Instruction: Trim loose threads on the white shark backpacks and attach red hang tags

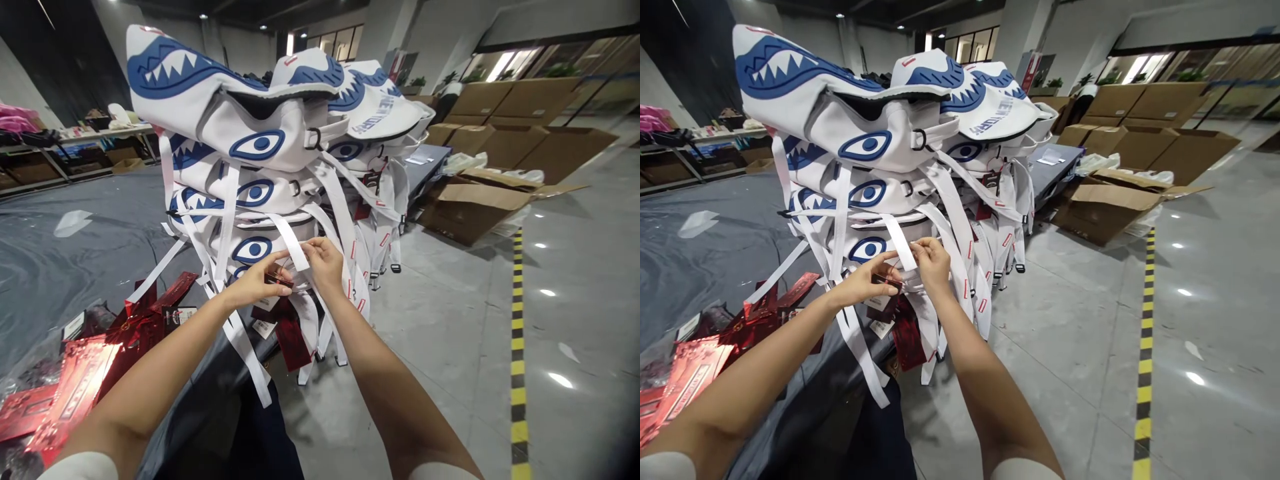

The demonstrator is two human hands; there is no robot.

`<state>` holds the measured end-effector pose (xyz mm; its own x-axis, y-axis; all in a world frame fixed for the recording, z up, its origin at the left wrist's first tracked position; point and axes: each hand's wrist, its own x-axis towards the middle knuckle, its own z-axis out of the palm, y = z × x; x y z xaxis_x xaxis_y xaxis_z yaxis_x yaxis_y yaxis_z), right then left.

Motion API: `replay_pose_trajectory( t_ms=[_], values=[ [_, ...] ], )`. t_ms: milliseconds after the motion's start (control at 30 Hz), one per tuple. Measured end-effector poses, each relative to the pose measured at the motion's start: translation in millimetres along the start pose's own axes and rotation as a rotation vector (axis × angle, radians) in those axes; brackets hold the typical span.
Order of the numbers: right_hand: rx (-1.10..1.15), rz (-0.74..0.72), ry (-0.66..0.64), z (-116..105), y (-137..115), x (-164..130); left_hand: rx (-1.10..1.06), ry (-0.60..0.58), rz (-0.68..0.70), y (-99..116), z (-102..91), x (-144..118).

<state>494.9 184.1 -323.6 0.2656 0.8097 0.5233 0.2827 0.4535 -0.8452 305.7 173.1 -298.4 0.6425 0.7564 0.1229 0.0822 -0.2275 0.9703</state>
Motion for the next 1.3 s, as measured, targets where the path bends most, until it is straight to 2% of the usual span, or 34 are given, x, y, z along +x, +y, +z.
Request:
replay_pose_trajectory(
  t_ms=[133, 233, 333, 433, 500, 600, 667, 733, 833, 900, 967, 1167, 1300],
  values=[
    [-0.13, -0.143, -0.081, -1, 3, -5, 0.272, 0.351, 0.104, -10, 4.7, -14],
    [-0.204, -0.212, -0.153, 3, 6, -12, 0.351, 0.599, 0.2, -27, 4.0, -14],
    [-0.261, -0.29, -0.275, 10, 6, -17, 0.405, 0.714, 0.286, -42, -0.9, -11],
    [-0.311, -0.387, -0.374, 14, -2, -13, 0.506, 0.678, 0.398, -45, -5.9, -7],
    [-0.286, -0.376, -0.392, 14, -12, -5, 0.586, 0.636, 0.451, -41, -6.9, -5],
    [-0.064, -0.125, -0.347, 11, -29, 9, 0.826, 0.602, 0.536, -28, -4.9, -1],
    [0.072, 0.044, -0.373, 7, -39, 18, 0.927, 0.585, 0.584, -18, -2.9, 4],
    [0.131, 0.126, -0.448, 0, -45, 25, 0.804, 0.548, 0.554, -11, -1.7, 10],
    [0.129, 0.15, -0.524, -11, -46, 32, 0.414, 0.452, 0.366, -10, -2.5, 21],
    [0.076, 0.123, -0.57, -17, -44, 34, 0.286, 0.388, 0.274, -15, -4.4, 27],
    [-0.01, 0.069, -0.621, -19, -42, 33, 0.291, 0.358, 0.24, -22, -6.4, 28],
    [-0.424, -0.225, -0.68, -15, -38, 22, 0.472, 0.373, 0.175, -32, -8.5, 15],
    [-0.565, -0.376, -0.706, -13, -37, 18, 0.61, 0.366, 0.181, -30, -7.5, 13]
  ],
)
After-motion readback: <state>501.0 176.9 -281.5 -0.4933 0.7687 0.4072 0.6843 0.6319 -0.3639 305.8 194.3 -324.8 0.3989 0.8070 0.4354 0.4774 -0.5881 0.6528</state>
